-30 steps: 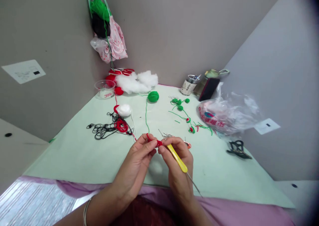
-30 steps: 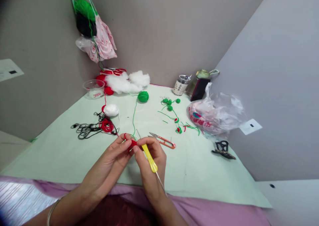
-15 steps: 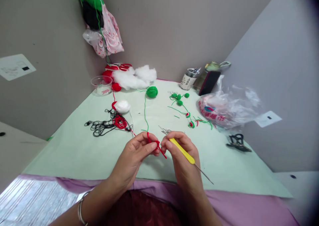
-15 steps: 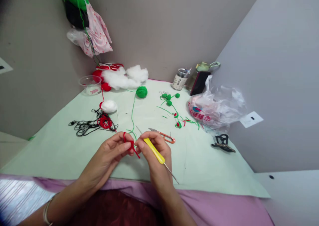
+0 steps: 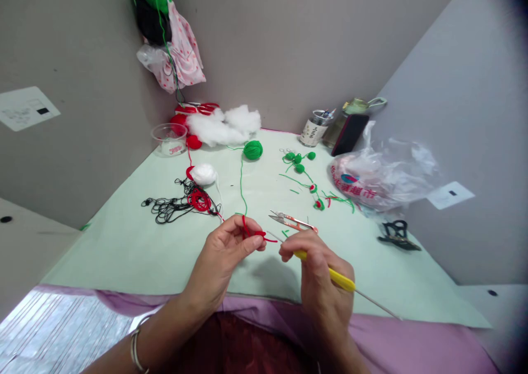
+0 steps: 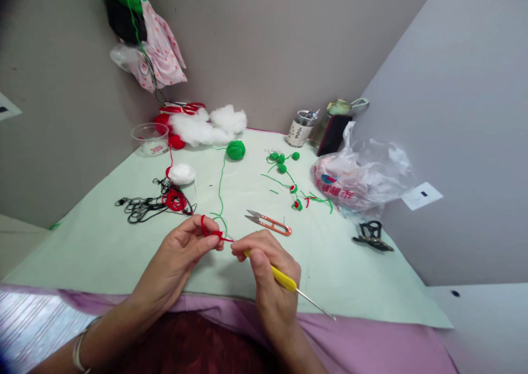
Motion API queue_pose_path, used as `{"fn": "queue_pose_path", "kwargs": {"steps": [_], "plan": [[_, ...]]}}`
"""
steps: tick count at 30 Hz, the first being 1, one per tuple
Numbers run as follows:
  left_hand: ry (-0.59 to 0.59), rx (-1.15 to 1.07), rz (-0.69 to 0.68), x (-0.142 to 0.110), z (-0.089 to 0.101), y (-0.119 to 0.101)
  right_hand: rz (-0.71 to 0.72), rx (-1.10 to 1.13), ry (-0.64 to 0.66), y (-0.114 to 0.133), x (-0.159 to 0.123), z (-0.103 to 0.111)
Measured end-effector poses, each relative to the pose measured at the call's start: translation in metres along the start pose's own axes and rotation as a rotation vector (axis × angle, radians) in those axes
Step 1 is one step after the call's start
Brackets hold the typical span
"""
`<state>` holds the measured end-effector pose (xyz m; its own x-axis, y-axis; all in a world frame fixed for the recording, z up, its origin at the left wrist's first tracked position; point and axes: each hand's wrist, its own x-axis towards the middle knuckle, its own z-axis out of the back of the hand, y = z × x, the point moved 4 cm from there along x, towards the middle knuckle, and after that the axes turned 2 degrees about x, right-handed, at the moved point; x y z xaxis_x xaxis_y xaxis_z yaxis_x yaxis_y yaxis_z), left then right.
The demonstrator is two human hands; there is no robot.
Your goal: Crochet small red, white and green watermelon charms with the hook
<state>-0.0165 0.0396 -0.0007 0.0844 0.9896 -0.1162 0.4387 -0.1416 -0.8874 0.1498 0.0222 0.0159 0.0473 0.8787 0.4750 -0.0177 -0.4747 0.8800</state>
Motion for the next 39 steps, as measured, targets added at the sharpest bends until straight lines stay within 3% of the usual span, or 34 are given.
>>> {"fn": "queue_pose_path", "kwargs": {"steps": [11, 20, 30, 39], "plan": [[0.006, 0.012, -0.02, 0.0, 0.0, -0.001, -0.021, -0.067, 0.03, 0.005, 0.002, -0.002], [-0.012, 0.185, -0.157, -0.003, 0.001, -0.005, 0.01, -0.173, 0.051, 0.012, -0.002, -0.003], [-0.082, 0.182, -0.168, -0.004, -0.001, -0.003, 0.282, -0.414, 0.096, 0.022, -0.008, -0.015], [0.01, 0.09, -0.082, -0.006, -0.008, 0.007, 0.448, -0.54, 0.056, 0.014, -0.008, -0.021]]}}
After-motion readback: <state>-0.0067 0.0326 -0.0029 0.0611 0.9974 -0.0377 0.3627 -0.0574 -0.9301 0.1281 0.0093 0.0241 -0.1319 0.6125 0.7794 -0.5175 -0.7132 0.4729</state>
